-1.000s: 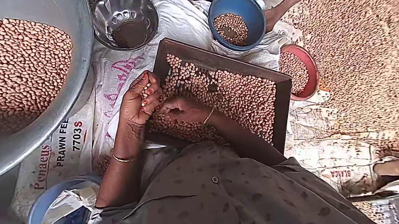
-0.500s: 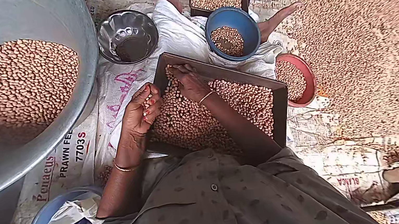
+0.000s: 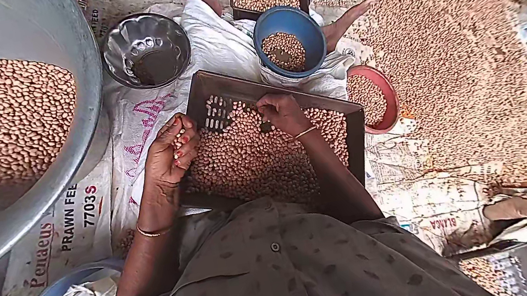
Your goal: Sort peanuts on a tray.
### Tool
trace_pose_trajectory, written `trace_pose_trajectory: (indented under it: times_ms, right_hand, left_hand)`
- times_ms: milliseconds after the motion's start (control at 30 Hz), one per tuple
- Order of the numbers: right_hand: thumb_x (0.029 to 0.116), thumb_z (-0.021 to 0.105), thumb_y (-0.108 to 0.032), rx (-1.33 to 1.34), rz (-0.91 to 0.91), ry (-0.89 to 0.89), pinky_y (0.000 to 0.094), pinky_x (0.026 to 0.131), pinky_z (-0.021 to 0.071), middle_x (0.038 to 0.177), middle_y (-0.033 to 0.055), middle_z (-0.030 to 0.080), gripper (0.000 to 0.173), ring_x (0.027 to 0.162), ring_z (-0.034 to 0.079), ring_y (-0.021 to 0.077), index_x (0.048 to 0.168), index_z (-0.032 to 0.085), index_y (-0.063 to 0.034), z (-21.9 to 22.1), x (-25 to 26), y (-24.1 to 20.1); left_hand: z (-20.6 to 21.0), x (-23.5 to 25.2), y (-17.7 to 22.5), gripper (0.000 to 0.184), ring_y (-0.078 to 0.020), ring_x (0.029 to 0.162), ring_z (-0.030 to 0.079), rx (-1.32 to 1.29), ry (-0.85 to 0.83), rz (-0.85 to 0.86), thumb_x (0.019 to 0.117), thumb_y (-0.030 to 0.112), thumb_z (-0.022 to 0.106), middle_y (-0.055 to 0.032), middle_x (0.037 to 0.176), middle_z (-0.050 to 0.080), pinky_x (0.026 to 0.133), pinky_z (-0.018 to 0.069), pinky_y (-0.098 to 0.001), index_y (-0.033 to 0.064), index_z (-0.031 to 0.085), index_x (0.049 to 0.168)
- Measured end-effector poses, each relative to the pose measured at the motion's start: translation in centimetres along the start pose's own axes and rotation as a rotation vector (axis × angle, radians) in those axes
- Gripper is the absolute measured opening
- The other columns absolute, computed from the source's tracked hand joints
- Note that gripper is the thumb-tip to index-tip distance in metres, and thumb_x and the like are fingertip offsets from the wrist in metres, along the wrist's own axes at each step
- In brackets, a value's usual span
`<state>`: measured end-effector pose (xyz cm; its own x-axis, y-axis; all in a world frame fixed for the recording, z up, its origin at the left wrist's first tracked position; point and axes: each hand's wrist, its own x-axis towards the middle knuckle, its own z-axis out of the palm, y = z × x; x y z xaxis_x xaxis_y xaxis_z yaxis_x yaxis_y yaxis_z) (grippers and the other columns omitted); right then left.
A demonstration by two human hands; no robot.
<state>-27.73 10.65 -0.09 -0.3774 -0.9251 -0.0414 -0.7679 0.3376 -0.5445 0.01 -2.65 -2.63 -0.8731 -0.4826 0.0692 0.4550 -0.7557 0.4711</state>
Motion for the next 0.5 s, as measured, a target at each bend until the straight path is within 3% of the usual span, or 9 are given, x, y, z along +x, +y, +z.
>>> trace_pose_trajectory:
  times_ms: [67,133,267,333,433,500]
  right_hand:
    - [0.1019,0.056,-0.012,-0.210,-0.009,-0.025,0.0575,0.096,0.0523,0.116,0.0197,0.073,0.026,0.109,0.069,0.0386,0.117,0.074,-0.0026,1.5,0.1,-0.7]
    - [0.1021,0.053,-0.011,-0.347,0.018,-0.092,0.0600,0.094,0.0521,0.117,0.0230,0.071,0.026,0.112,0.067,0.0429,0.117,0.073,-0.0024,2.1,0.1,-2.0]
    - [0.1014,0.052,-0.010,-0.409,0.063,-0.151,0.0579,0.092,0.0525,0.114,0.0229,0.071,0.024,0.110,0.068,0.0415,0.115,0.069,-0.0019,1.8,0.2,-3.0]
    - [0.0990,0.055,-0.015,-0.391,0.086,-0.144,0.0575,0.091,0.0513,0.114,0.0223,0.070,0.024,0.109,0.067,0.0405,0.115,0.068,-0.0016,2.0,0.4,-2.9]
    - [0.0925,0.064,-0.019,-0.245,0.085,-0.108,0.0558,0.084,0.0513,0.098,0.0181,0.071,0.020,0.097,0.069,0.0360,0.104,0.068,-0.0035,1.6,0.6,-2.1]
    - [0.0902,0.065,-0.013,0.021,-0.046,0.004,0.0438,0.073,0.0529,0.084,0.0118,0.070,0.014,0.077,0.067,0.0240,0.098,0.069,-0.0027,1.0,-0.1,-2.3]
  left_hand:
    - [0.0,-0.8,-0.4,0.027,0.0016,0.047,0.043,0.007,0.007,0.020,0.1099,0.023,0.039,0.0054,0.077,0.055,0.040,0.0357,-0.0103,0.0141,0.061,0.098]
    - [-0.3,-2.5,-1.0,0.029,0.0008,0.045,0.037,0.035,0.006,0.044,0.1119,0.028,0.033,0.0045,0.075,0.048,0.039,0.0310,-0.0106,0.0143,0.056,0.100]
    - [0.3,-3.0,-1.2,0.031,-0.0007,0.043,0.033,0.176,0.025,0.045,0.1118,0.028,0.032,0.0043,0.070,0.045,0.037,0.0274,-0.0119,0.0138,0.056,0.097]
    - [0.9,-1.3,-0.5,0.031,0.0008,0.046,0.043,0.244,0.024,0.000,0.1103,0.025,0.037,0.0060,0.072,0.055,0.040,0.0348,-0.0112,0.0128,0.064,0.102]
    - [0.6,0.1,-0.1,0.039,0.0015,0.049,0.047,0.312,-0.002,-0.086,0.1109,0.028,0.033,0.0057,0.077,0.060,0.042,0.0385,-0.0106,0.0085,0.066,0.119]
    - [0.7,0.0,-0.2,0.048,0.0013,0.048,0.045,0.374,-0.021,-0.133,0.1114,0.033,0.027,0.0045,0.081,0.059,0.041,0.0375,-0.0103,0.0054,0.061,0.130]
